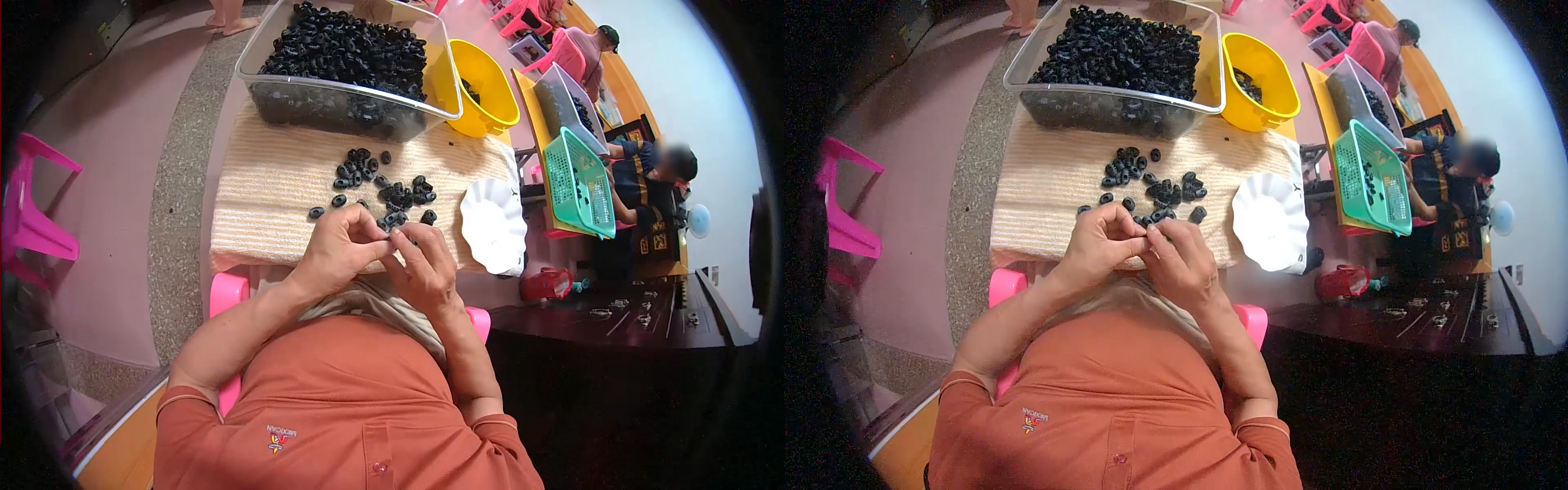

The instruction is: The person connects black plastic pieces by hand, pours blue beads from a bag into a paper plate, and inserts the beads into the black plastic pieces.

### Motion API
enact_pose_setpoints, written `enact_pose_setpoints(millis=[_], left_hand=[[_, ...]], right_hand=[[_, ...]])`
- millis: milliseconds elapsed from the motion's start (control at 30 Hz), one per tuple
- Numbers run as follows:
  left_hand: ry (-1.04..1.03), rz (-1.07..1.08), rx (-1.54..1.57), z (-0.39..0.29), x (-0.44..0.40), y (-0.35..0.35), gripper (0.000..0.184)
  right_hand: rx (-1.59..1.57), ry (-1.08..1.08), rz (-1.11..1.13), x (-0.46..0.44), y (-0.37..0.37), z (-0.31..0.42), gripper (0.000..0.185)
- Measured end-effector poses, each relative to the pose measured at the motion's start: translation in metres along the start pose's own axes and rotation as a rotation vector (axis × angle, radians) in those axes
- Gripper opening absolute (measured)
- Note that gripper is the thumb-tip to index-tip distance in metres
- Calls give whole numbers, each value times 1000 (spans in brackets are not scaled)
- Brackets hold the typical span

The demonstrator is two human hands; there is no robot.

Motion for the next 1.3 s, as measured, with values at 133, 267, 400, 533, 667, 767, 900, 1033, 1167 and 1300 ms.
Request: enact_pose_setpoints(millis=[133,267,400,533,667,767,900,1033,1167,1300], left_hand=[[-31,-17,14,4,-1,0,17],[-3,-40,-39,-1,2,-2,17],[-56,-48,-87,7,1,1,18],[-52,-69,-123,2,3,0,19],[-45,-80,-82,-4,6,-2,19],[-27,-66,-53,0,4,-1,19],[0,-68,-31,3,1,0,18],[4,-56,-24,8,1,2,17],[-6,-53,-109,3,3,1,18],[17,-41,-91,6,2,1,18]], right_hand=[[80,76,16,-2,1,2,38],[152,133,43,-2,2,2,34],[210,187,54,1,0,2,31],[215,180,69,1,-1,4,33],[115,140,52,2,-6,6,35],[36,96,46,2,-8,4,37],[71,75,53,-2,-6,1,42],[65,90,46,-4,-6,2,43],[37,95,53,0,-7,2,45],[33,76,60,2,-9,1,41]])
Point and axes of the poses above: each hand's wrist, its own x-axis away from the middle knuckle, its own y-axis out of the back of the hand, z = x × y, the point moved 2 cm from there along -x, towards the middle knuckle, and after that the axes turned 4 degrees about x, right-handed, at the moved point
